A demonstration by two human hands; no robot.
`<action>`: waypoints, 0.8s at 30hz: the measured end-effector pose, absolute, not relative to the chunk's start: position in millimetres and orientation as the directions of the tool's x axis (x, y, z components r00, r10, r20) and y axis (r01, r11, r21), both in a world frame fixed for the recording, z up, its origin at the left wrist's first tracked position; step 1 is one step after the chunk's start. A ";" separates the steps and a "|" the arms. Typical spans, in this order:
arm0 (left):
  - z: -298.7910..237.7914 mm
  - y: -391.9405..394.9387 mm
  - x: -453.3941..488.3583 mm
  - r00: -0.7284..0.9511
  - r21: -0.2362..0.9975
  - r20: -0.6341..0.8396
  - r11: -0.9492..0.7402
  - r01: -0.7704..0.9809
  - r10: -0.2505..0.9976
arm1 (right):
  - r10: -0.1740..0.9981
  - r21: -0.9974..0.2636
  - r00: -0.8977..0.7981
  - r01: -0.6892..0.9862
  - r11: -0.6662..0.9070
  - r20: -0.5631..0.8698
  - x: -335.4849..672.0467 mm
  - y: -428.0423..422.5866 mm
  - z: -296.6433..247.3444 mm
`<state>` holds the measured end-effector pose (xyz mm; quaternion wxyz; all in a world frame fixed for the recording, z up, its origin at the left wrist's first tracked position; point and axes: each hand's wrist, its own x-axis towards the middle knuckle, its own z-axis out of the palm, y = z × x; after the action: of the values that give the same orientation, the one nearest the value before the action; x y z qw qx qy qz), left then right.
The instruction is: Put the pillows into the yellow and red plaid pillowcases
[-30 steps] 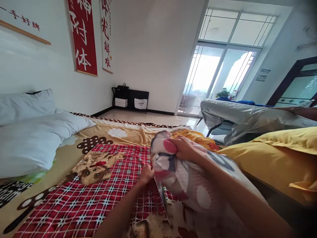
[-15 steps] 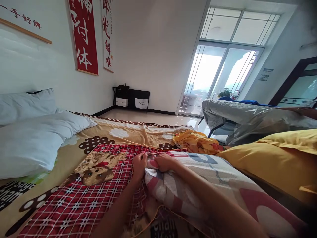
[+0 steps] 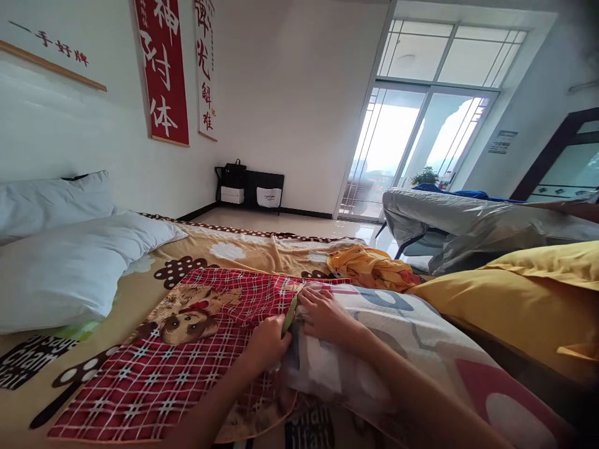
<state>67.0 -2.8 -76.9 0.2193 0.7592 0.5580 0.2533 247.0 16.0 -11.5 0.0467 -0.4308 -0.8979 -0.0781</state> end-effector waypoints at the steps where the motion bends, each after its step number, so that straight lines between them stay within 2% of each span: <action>1: -77.7 -3.9 67.4 0.271 0.630 0.154 -0.306 0.714 0.950 | 0.724 0.120 -0.656 0.753 0.647 0.213 251.8 -5.9 -16.2; 3: -78.2 -4.6 70.8 0.293 0.676 0.194 -0.344 0.652 0.936 | 0.598 0.194 -0.743 0.662 0.724 0.302 261.5 -47.4 -30.2; 5: -77.9 -4.4 75.2 0.280 0.721 0.229 -0.356 0.594 0.932 | 0.488 0.306 -0.808 0.580 0.754 0.329 270.2 -75.7 -46.1; 8: -76.0 -4.7 76.7 0.270 0.755 0.262 -0.372 0.541 0.926 | 0.447 0.417 -0.836 0.547 0.726 0.319 279.3 -80.3 -61.2; 10: -74.3 -5.4 72.5 0.285 0.778 0.250 -0.367 0.510 0.925 | 0.472 0.366 -0.844 0.535 0.761 0.253 282.4 -63.3 -59.5; 13: -71.3 -5.8 63.3 0.308 0.828 0.182 -0.314 0.464 0.934 | 0.503 0.173 -0.854 0.520 0.837 0.135 281.3 -31.2 -42.2; 17: -61.4 -1.1 61.9 0.269 0.827 0.164 -0.281 0.487 0.949 | 0.524 0.013 -0.847 0.527 0.850 0.095 271.9 -3.8 -14.7; 21: -37.4 9.2 70.1 0.234 0.821 0.194 -0.288 0.493 0.953 | 0.520 -0.045 -0.848 0.518 0.854 0.101 265.6 9.8 -4.3; 24: -14.6 13.8 76.2 0.244 0.842 0.193 -0.288 0.457 0.950 | 0.551 -0.018 -0.834 0.551 0.834 0.037 255.8 15.4 -15.2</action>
<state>76.2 13.8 -14.6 0.3358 0.7136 0.4930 0.3675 255.8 15.4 -15.2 0.0204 -0.2878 -0.9575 0.0032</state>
